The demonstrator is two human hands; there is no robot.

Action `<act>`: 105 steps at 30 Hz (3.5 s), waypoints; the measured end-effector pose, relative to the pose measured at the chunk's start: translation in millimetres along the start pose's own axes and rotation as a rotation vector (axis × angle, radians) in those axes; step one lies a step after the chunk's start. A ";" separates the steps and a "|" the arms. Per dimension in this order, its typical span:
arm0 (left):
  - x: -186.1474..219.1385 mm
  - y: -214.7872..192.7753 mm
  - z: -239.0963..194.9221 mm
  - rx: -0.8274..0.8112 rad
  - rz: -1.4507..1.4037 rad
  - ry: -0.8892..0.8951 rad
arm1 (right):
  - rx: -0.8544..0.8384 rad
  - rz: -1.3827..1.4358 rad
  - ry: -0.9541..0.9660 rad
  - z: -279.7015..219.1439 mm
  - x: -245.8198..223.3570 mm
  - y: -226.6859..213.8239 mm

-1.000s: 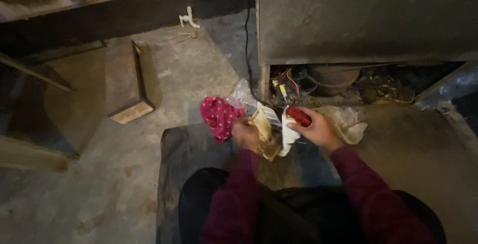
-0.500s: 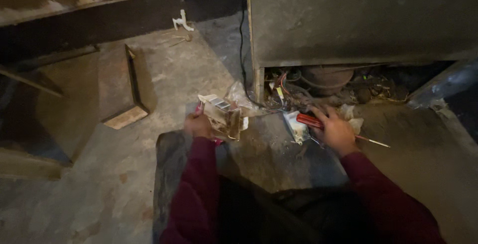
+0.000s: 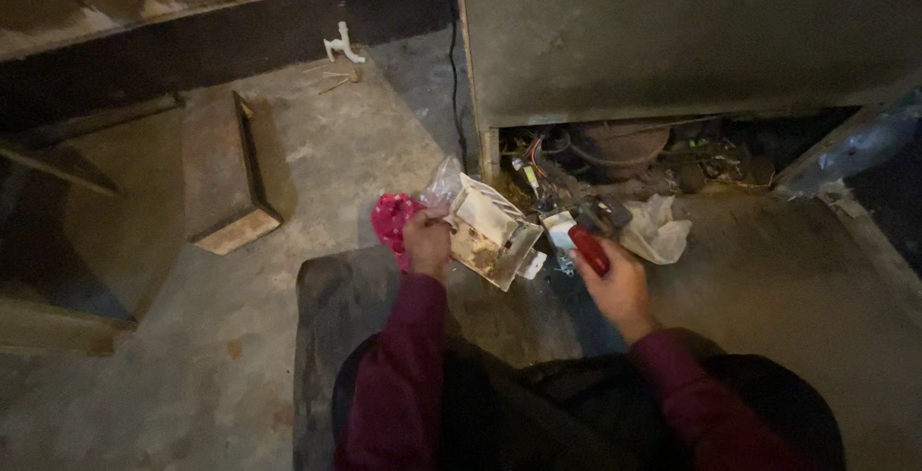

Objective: The person sits on the floor and uses a red screwdriver to remove screws from a small metal box. After opening the box, they remove a green circuit board and wipe it with a pink cloth.

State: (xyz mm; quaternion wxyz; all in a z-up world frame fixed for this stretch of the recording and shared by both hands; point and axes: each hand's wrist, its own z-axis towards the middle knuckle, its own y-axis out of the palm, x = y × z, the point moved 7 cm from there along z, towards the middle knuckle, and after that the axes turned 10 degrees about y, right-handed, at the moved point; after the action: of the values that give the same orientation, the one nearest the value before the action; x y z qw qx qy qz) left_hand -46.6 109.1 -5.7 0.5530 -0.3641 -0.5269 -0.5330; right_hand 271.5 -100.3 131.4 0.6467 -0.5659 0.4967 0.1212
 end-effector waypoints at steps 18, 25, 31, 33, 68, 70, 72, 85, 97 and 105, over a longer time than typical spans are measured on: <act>80.9 54.3 -47.1 -0.222 0.490 0.186 | 0.424 -0.198 -0.227 -13.2 -0.8 -48.6; 130.1 73.2 -67.2 -0.366 0.584 0.599 | 0.097 0.243 -0.195 -15.3 1.5 -17.8; 100.6 77.9 -72.1 -0.534 0.219 0.091 | 0.109 0.079 -0.244 -22.8 -13.4 -9.1; 86.2 80.3 -75.7 -0.560 0.171 -0.025 | 0.083 -0.034 -0.227 -21.6 -17.1 -6.4; 118.5 78.7 -59.8 -0.494 0.605 0.341 | -0.212 0.143 -0.685 -83.4 -56.1 26.1; 123.8 78.9 -59.9 -0.480 0.648 0.444 | -0.168 0.127 -0.673 -79.3 -56.2 23.8; 121.7 81.1 -56.7 -0.463 0.700 0.415 | -0.101 0.124 -0.674 -75.8 -56.9 15.1; 182.2 110.5 -85.2 -0.635 0.789 0.636 | -0.141 0.039 -0.621 -74.3 -68.7 13.0; 179.9 115.7 -112.0 -0.669 0.918 1.065 | -0.143 0.097 -0.711 -86.4 -76.9 -1.7; 172.8 113.7 -115.8 -0.687 0.938 1.083 | -0.171 0.119 -0.741 -85.8 -68.8 -3.2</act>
State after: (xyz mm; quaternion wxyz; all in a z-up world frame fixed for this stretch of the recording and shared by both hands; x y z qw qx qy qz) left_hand 65.3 -19.1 159.3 0.7559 -0.3884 0.2173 -0.4802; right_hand 197.6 -146.5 198.5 0.7248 -0.5059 0.2493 0.3957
